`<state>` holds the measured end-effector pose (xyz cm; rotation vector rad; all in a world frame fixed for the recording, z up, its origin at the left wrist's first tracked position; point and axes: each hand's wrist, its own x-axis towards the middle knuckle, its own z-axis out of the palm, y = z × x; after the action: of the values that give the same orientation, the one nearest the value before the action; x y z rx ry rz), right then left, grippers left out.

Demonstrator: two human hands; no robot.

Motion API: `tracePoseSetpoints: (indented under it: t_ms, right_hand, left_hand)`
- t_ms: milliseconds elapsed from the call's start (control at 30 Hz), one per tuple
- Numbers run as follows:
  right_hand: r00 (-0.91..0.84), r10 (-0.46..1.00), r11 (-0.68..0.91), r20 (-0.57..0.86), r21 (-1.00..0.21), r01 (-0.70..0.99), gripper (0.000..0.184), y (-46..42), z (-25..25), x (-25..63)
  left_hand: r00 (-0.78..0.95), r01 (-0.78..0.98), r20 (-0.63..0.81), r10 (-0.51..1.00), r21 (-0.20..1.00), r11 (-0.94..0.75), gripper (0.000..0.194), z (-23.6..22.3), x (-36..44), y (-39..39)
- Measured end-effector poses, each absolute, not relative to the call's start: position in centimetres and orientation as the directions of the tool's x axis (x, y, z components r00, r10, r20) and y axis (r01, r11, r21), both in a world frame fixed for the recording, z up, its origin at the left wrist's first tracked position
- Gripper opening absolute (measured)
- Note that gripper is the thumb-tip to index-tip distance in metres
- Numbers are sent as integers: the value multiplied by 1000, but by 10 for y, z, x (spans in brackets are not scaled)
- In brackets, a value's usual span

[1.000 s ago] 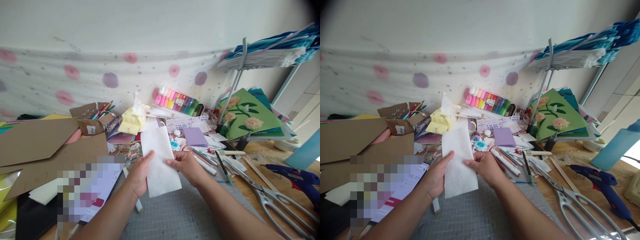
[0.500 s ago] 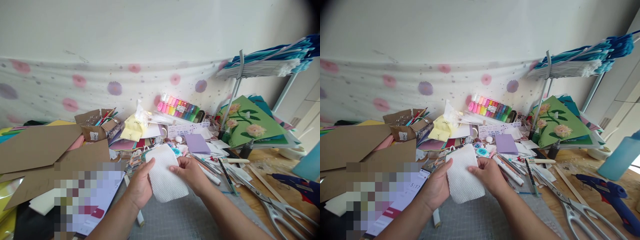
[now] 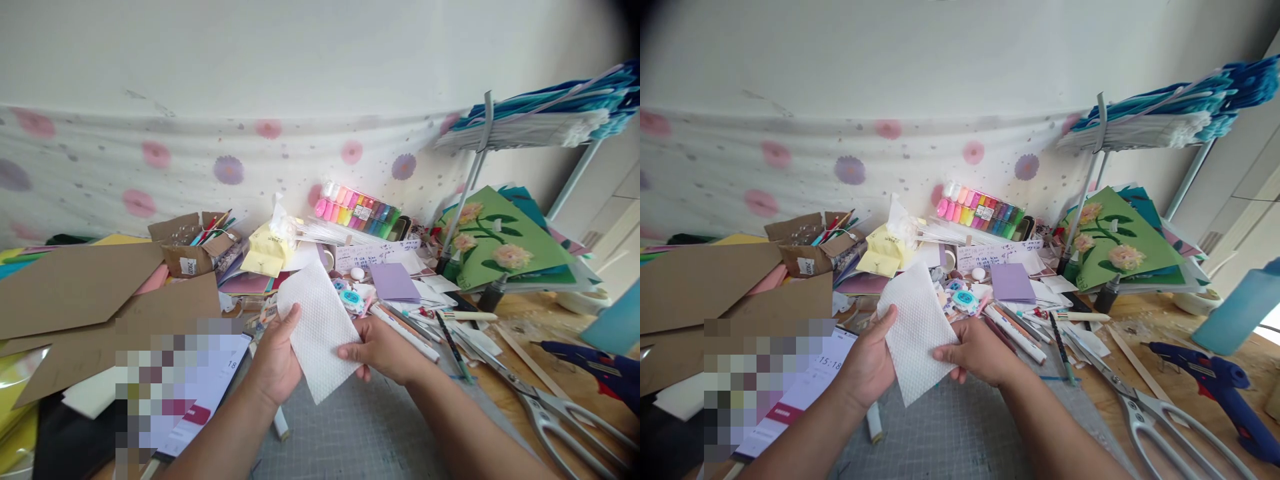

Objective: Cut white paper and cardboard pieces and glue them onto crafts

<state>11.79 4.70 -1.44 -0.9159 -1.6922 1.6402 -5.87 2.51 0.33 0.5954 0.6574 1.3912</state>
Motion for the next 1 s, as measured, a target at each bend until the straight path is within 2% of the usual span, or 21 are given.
tracePoseSetpoints:
  t_ms: [167, 267, 333, 500, 633, 900, 1000]
  right_hand:
    - [-665, 743, -33, -71, -997, 70, 39, 43, -7, 120]
    - [-659, 752, 8, -16, -999, 34, 40, 43, -4, 119]
    - [-594, 803, 46, 39, -999, -3, 41, 45, -5, 118]
    - [-435, 898, 66, 72, -997, -30, 41, 50, -15, 116]
    - [-444, 892, 70, 80, -997, -40, 44, 51, -16, 116]
    - [-487, 868, 79, 96, -995, -54, 40, 50, -14, 118]
    - [-496, 860, 96, 118, -993, -68, 40, 48, -11, 118]
  left_hand:
    - [86, -660, -185, 979, 726, 195, 37, 7, -62, 26]
    - [77, -647, -123, 989, 749, 143, 37, 6, -59, 24]
    - [83, -645, -66, 994, 757, 104, 38, 4, -56, 22]
    - [99, -620, -91, 991, 774, 133, 40, 1, -52, 18]
    - [131, -633, -101, 986, 757, 161, 39, 2, -52, 18]
    - [115, -623, -114, 987, 766, 161, 23, 1, -53, 21]
    - [107, -609, -101, 989, 779, 145, 24, 2, -52, 19]
